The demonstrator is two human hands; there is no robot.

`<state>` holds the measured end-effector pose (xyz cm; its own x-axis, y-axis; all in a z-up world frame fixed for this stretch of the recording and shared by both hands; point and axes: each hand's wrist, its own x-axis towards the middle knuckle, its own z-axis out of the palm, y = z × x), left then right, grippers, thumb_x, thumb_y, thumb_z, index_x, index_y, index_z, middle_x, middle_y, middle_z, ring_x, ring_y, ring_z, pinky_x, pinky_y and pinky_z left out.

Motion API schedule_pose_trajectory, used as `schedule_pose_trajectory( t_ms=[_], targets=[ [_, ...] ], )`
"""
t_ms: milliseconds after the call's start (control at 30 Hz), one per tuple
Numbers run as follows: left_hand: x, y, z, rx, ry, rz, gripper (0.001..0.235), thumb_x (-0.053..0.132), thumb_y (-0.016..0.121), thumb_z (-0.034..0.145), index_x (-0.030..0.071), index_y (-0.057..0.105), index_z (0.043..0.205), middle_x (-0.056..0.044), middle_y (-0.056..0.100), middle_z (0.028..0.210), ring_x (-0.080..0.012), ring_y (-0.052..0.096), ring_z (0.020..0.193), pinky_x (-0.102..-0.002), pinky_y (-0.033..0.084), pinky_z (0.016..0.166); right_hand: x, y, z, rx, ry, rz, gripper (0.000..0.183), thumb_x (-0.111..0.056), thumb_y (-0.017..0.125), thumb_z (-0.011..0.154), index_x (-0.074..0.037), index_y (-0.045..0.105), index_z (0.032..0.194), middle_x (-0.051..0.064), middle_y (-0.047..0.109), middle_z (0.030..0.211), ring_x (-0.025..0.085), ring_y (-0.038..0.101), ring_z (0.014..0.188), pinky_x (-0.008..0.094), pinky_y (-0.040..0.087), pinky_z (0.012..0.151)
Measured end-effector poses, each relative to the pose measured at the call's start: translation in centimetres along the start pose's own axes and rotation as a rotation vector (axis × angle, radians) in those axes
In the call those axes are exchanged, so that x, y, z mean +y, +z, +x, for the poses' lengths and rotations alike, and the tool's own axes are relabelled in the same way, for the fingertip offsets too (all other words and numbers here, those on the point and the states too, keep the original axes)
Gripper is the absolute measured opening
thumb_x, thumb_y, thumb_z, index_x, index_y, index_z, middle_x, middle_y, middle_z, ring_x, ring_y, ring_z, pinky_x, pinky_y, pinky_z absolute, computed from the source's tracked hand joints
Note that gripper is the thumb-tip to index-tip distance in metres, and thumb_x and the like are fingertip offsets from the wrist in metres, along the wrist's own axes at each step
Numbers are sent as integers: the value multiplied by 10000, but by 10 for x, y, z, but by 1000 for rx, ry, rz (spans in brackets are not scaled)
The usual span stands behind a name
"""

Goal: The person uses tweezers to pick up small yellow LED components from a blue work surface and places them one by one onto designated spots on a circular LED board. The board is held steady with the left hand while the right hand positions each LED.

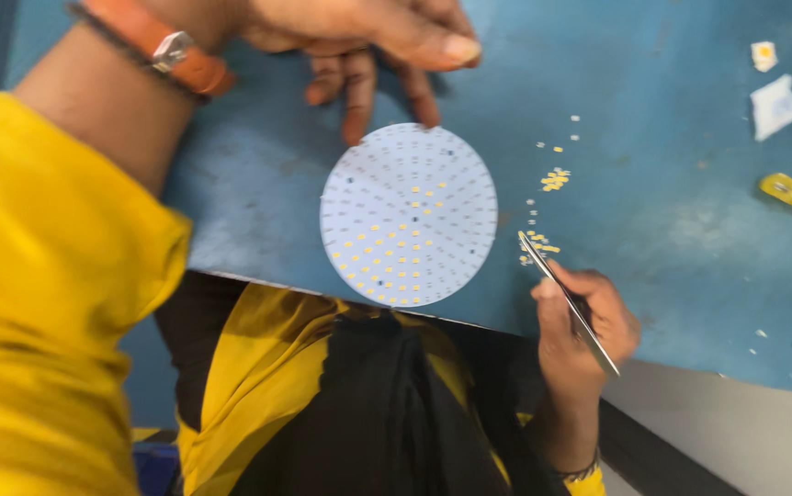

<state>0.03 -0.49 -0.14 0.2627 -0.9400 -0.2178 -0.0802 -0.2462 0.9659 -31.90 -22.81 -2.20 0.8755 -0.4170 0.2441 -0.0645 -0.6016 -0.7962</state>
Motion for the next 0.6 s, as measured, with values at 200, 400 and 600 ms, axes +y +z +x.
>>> schedule_pose_trajectory(
  t_ms=[200, 400, 600],
  targets=[
    [-2, 1, -2, 41, 5, 6, 909, 679, 601, 871, -5, 453, 1451, -278, 767, 1129, -277, 800, 573, -267, 579, 368, -17, 25, -13, -134, -212, -57, 133, -71, 746, 934, 25, 691, 1008, 98, 676, 814, 114, 592, 645, 225, 426, 598],
    [4, 3, -6, 45, 22, 16, 909, 679, 595, 857, -20, 459, 1422, -293, 753, 1105, -270, 803, 564, -273, 598, 368, -27, 46, -18, -97, -381, -125, 146, -93, 745, 888, 28, 677, 935, 117, 650, 768, 196, 617, 645, 304, 459, 595],
    [0, 4, -2, 61, 11, 31, 934, 684, 598, 852, -31, 438, 1430, -294, 752, 1111, -271, 800, 574, -271, 600, 377, -27, 53, -19, -54, -471, -146, 151, -83, 745, 881, 34, 661, 925, 126, 651, 789, 251, 633, 682, 336, 489, 633]
  ],
)
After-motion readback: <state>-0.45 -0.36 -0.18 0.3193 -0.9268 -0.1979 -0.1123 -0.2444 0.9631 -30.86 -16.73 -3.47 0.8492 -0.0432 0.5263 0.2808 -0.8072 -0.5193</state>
